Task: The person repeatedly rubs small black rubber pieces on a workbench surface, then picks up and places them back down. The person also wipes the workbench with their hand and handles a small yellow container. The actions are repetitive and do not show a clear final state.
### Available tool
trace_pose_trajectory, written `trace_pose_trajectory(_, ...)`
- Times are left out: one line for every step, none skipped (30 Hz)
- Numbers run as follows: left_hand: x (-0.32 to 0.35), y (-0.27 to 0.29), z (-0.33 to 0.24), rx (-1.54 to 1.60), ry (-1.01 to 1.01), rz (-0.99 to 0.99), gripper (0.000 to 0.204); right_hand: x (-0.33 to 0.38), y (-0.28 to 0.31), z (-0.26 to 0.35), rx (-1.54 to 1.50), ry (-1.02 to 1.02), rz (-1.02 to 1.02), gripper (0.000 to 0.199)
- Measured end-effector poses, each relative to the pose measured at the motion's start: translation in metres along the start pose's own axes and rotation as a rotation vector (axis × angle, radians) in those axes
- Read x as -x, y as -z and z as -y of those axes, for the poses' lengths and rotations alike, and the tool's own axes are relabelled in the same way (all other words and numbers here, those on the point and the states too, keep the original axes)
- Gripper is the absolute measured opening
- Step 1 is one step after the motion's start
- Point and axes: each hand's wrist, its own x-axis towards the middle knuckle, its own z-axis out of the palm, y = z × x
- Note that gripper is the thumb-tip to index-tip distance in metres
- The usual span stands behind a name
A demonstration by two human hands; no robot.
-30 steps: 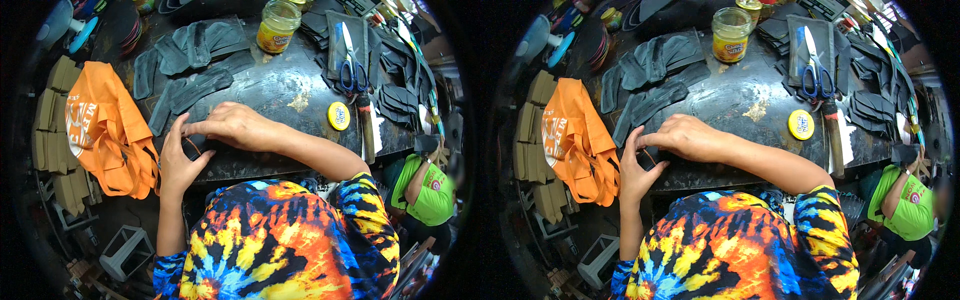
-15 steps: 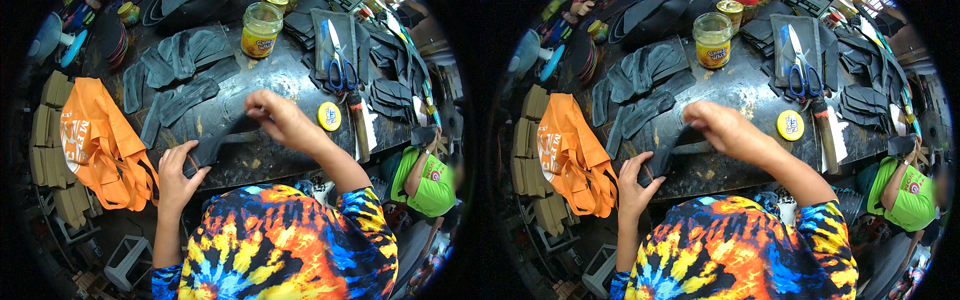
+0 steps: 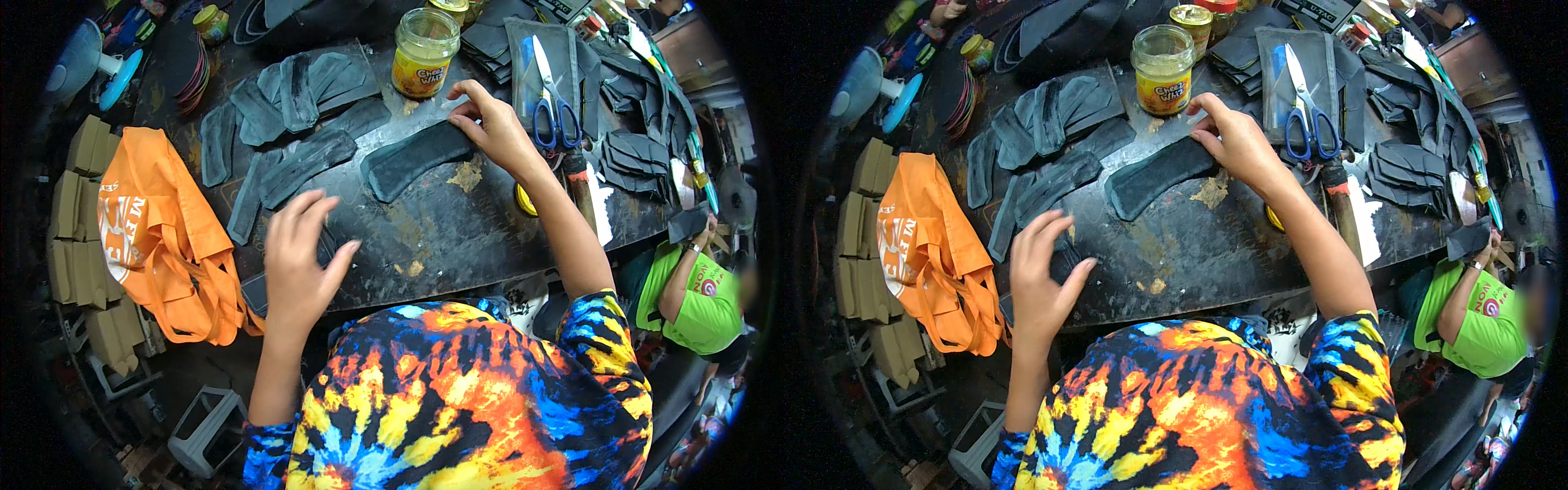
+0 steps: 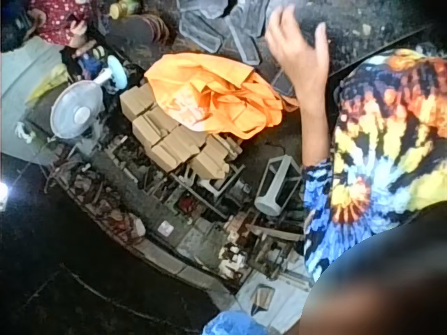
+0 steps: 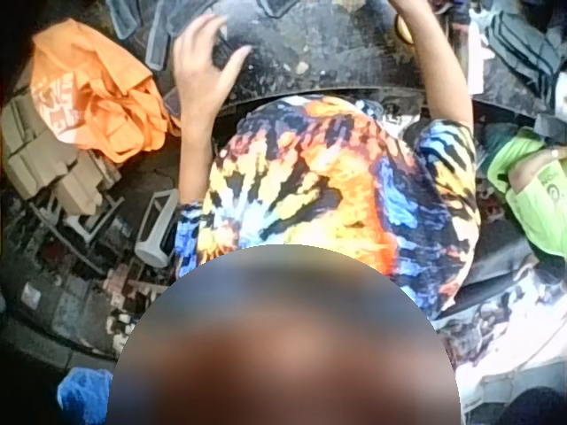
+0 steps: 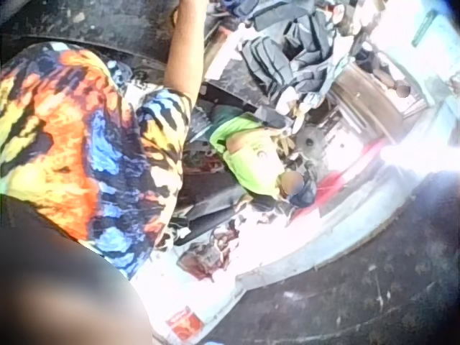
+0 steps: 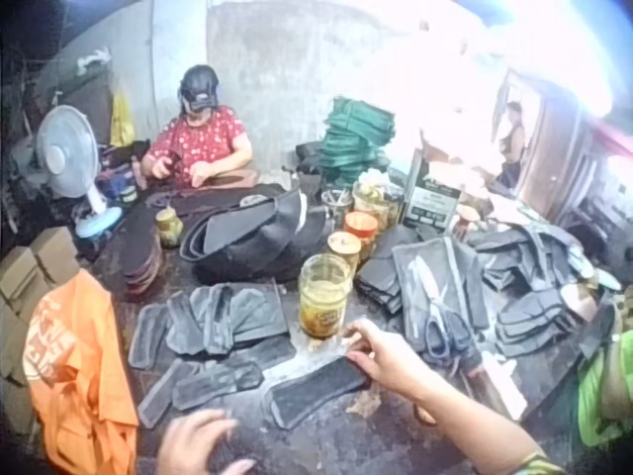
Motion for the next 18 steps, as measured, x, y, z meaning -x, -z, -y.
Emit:
trace_pose_trajectory(-0.012,-0.011,-0.003,0.018,-0.042,0.021,0.06,0.0,0.003,0.001,0.012,0.027,-0.007,0.036)
trace_pose_trajectory(-0.024,-0.024,-0.005,0.021,-0.059,0.055,0.06,0.0,0.007,0.002,0.025,0.041,-0.012,0.036)
trace_pose_trajectory(-0.037,-0.037,-0.007,0.003,-0.065,0.064,0.061,0.0,0.011,0.005,0.068,0.055,-0.047,0.036)
trace_pose_trajectory(-0.045,-0.047,-0.01,-0.015,-0.072,0.072,0.063,-0.001,0.018,0.009,0.115,0.057,-0.081,0.036)
trace_pose_trajectory(-0.049,-0.052,-0.011,-0.049,-0.056,0.098,0.063,-0.002,0.025,0.015,0.167,0.017,-0.095,0.037)
trace_pose_trajectory(-0.054,-0.058,-0.011,-0.082,-0.044,0.121,0.064,-0.004,0.035,0.021,0.192,0.065,-0.185,0.04)
trace_pose_trajectory(-0.059,-0.062,-0.01,-0.108,-0.043,0.135,0.065,-0.011,0.047,0.027,0.326,0.247,-0.265,0.047)
trace_pose_trajectory(-0.062,-0.065,-0.009,-0.114,-0.023,0.154,0.066,-0.015,0.059,0.035,0.447,0.401,-0.346,0.054)
trace_pose_trajectory(-0.063,-0.066,-0.009,-0.116,-0.009,0.175,0.067,-0.025,0.067,0.041,0.52,0.464,-0.334,0.062)
trace_pose_trajectory(-0.064,-0.066,-0.007,-0.122,0.02,0.211,0.068,-0.04,0.073,0.048,0.581,0.534,-0.337,0.072)
trace_pose_trajectory(-0.064,-0.067,-0.007,-0.132,0.012,0.204,0.067,-0.054,0.075,0.053,0.606,0.527,-0.282,0.078)
trace_pose_trajectory(-0.065,-0.067,-0.006,-0.146,0.019,0.209,0.067,-0.069,0.075,0.058,0.741,0.553,-0.235,0.082)
trace_pose_trajectory(-0.066,-0.069,-0.005,-0.15,0.016,0.204,0.067,-0.083,0.069,0.062,0.763,0.478,-0.15,0.089)
trace_pose_trajectory(-0.067,-0.07,-0.005,-0.155,-0.017,0.169,0.066,-0.096,0.061,0.064,0.794,0.393,-0.064,0.097)
trace_pose_trajectory(-0.069,-0.071,-0.003,-0.15,-0.063,0.123,0.065,-0.109,0.057,0.065,0.83,0.322,0.051,0.106)
trace_pose_trajectory(-0.071,-0.073,-0.002,-0.147,-0.1,0.09,0.063,-0.121,0.053,0.066,0.876,0.249,0.162,0.116)
trace_pose_trajectory(-0.072,-0.073,-0.001,-0.14,-0.095,0.095,0.061,-0.135,0.045,0.068,0.908,0.164,0.287,0.126)
trace_pose_trajectory(-0.073,-0.074,0.0,-0.138,-0.103,0.093,0.06,-0.14,0.04,0.067,0.969,0.123,0.322,0.123)
